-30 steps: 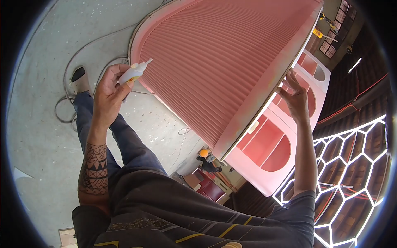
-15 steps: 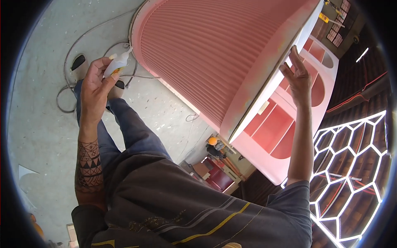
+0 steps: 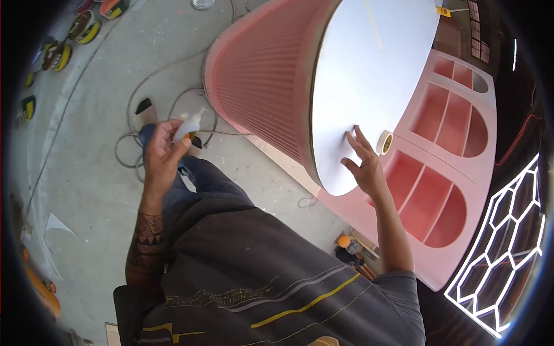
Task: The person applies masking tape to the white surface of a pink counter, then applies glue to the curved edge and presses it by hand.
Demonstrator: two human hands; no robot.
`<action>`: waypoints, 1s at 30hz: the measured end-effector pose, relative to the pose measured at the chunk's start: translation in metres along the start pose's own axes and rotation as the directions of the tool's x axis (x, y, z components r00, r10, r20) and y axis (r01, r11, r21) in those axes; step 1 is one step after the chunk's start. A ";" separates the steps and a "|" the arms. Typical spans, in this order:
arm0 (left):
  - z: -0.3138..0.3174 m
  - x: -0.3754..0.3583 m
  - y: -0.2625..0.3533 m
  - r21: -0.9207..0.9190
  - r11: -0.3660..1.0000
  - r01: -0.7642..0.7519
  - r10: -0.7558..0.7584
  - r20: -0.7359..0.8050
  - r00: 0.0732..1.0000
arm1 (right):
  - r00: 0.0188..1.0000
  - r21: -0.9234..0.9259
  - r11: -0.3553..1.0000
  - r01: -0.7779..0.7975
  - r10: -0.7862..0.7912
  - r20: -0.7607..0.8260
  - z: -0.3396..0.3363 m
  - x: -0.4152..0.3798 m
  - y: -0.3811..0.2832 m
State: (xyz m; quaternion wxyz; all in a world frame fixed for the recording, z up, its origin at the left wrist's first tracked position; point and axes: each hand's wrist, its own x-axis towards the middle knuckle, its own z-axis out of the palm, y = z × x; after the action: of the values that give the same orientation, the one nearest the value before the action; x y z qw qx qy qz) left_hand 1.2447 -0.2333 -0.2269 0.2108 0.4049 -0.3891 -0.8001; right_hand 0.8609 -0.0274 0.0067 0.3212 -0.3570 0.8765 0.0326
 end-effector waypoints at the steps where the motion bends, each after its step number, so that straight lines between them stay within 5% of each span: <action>1: 0.007 -0.019 -0.001 -0.022 1.000 0.019 -0.019 -0.012 1.000 | 1.000 -0.044 0.999 0.021 -0.020 0.017 0.002 -0.006 0.001; 9: 0.044 -0.130 -0.018 -0.017 0.997 -0.073 0.073 -0.018 0.997 | 0.955 -0.104 0.951 0.290 -0.295 -0.034 0.012 -0.014 0.036; 23: 0.015 -0.175 -0.085 -0.134 0.990 -0.050 0.048 -0.014 0.999 | 0.989 -0.304 0.943 0.133 -0.145 -0.017 0.014 -0.040 0.042; 30: 0.012 -0.183 -0.101 0.043 0.990 -0.136 0.141 -0.138 0.980 | 0.997 -0.241 0.969 0.060 -0.069 -0.030 0.018 -0.062 0.041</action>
State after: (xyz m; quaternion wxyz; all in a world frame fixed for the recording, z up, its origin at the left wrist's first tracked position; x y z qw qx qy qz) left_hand 1.3392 -0.0466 -0.2139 0.2860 0.4359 -0.4139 -0.7462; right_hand 0.8773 0.0460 0.0222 0.2600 -0.4222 0.8599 0.1210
